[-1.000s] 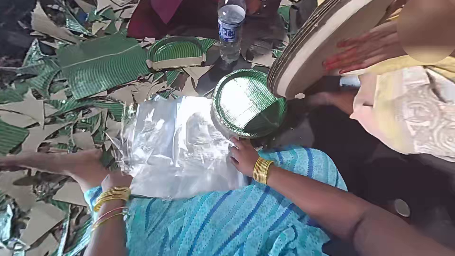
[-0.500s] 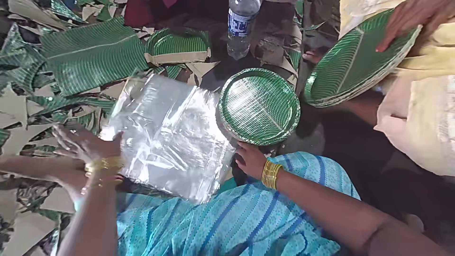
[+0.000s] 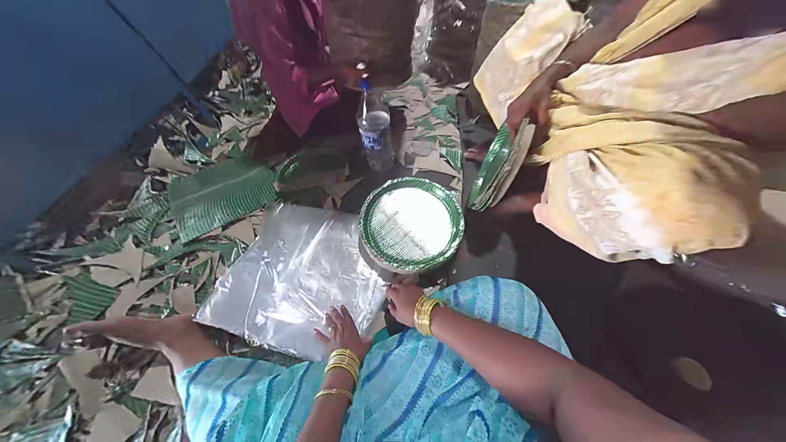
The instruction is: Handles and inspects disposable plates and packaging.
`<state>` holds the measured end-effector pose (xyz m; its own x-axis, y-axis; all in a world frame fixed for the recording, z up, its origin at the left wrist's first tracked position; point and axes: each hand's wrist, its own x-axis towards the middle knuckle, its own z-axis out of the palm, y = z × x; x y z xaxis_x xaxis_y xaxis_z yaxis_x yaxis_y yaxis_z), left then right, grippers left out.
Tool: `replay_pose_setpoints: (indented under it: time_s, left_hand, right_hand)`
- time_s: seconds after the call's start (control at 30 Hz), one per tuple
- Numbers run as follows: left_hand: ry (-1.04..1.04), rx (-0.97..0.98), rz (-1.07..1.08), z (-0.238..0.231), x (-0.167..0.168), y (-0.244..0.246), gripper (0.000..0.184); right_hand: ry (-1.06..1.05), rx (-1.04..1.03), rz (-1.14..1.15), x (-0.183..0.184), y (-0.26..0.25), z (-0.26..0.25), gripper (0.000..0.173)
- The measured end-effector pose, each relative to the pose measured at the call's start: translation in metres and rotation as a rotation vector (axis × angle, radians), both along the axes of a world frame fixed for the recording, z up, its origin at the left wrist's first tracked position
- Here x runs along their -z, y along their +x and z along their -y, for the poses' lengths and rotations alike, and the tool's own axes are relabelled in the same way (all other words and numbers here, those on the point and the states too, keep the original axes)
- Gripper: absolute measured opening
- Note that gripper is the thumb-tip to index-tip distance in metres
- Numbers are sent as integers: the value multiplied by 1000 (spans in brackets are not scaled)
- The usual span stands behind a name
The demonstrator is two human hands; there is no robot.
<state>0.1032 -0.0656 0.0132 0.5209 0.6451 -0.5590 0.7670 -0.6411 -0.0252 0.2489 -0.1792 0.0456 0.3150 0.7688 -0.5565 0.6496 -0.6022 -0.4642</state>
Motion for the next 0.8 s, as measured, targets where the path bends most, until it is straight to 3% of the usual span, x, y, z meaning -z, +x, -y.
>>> replay_pose_setpoints:
  time_s: [0.1,0.23,0.37,0.8]
  left_hand:
    - [16,15,-89,4,0,4,123]
    - [-53,29,-20,-1,-2,-2,80]
    - [-149,54,-16,-10,-6,-9,65]
    - [-250,112,-4,-17,-15,-46,66]
  right_hand:
    - [1,-27,14,-4,-10,10,46]
    - [41,-49,27,-8,-17,22,44]
    - [66,-45,47,-7,-20,27,41]
    - [60,-31,32,-18,-21,25,42]
